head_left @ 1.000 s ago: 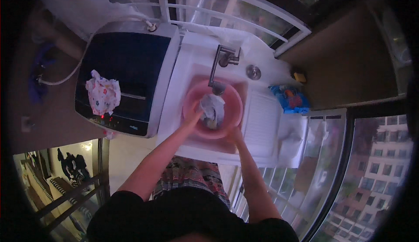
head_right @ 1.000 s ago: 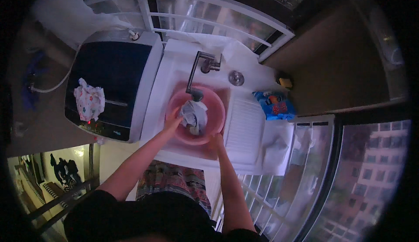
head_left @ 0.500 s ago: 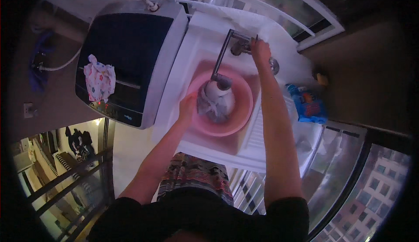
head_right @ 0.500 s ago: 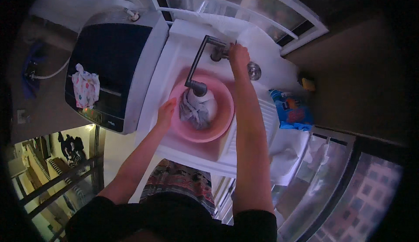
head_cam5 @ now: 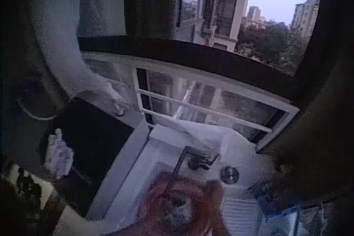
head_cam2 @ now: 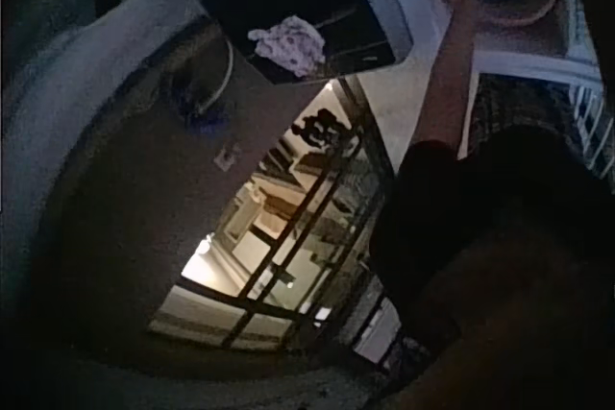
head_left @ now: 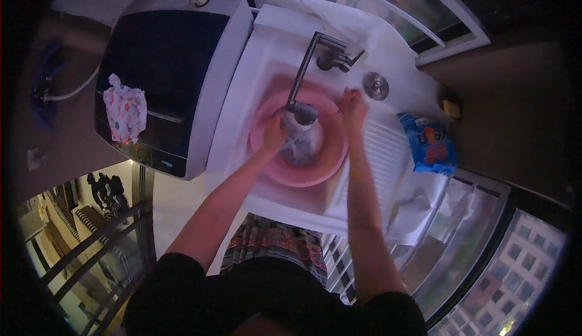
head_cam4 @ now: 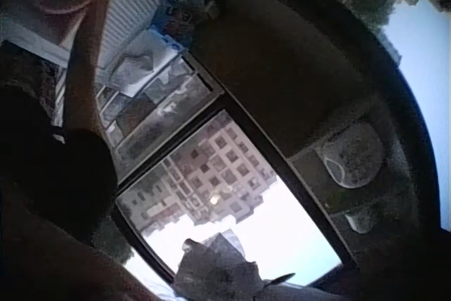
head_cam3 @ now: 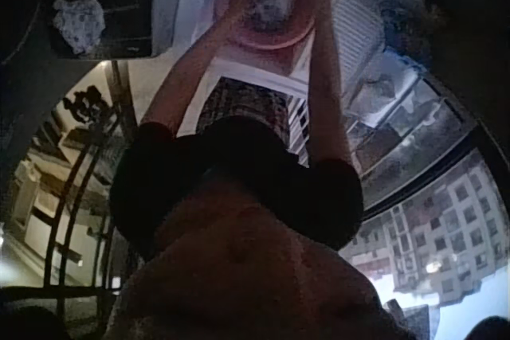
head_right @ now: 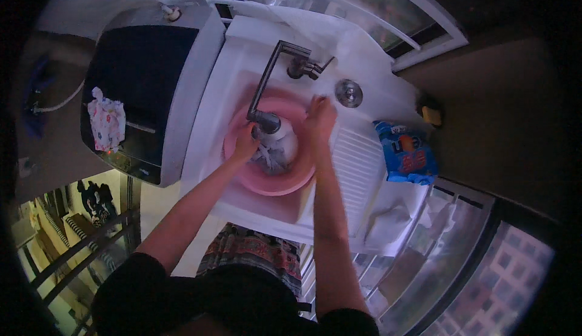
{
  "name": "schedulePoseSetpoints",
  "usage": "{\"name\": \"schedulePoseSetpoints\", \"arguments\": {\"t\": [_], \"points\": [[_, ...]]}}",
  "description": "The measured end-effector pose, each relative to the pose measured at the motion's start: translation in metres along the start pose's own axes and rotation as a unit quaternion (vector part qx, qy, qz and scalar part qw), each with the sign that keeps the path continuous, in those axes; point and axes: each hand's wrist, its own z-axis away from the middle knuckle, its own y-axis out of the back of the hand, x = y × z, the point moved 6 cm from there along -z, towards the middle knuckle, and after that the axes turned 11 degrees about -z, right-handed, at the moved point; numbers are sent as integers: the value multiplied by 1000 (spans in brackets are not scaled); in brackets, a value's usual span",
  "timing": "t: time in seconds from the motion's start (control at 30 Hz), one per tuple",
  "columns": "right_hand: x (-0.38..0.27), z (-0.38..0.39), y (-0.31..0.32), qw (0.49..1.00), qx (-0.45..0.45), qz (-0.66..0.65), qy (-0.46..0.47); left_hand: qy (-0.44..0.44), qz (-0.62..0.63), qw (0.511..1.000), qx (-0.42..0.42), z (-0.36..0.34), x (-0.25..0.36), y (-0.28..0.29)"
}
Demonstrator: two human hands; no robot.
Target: The person washes hands at a sink, picks up clothing from a floor, and then hand washes the items in a basin at the sink with a sponge.
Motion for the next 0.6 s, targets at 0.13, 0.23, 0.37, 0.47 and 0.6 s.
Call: {"name": "schedulePoseSetpoints", "arguments": {"t": [0.13, 0.23, 0.37, 0.47, 0.6], "points": [[45, 133, -91, 976, -215, 30, 21, 36, -9, 997, -63, 1, -34, -20], [79, 155, -108, 973, -231, 18, -8, 51, 52, 985, -157, -7, 19, -17], [130, 151, -99, 897, -198, -299, -257, 97, 127, 977, -137, -20, 51, 14], [124, 150, -90, 649, -113, -669, -346, 170, 207, 962, -60, -16, 18, 15], [91, 154, -57, 590, -94, -649, -471, 282, 256, 914, -136, 25, -5, -43]]}}
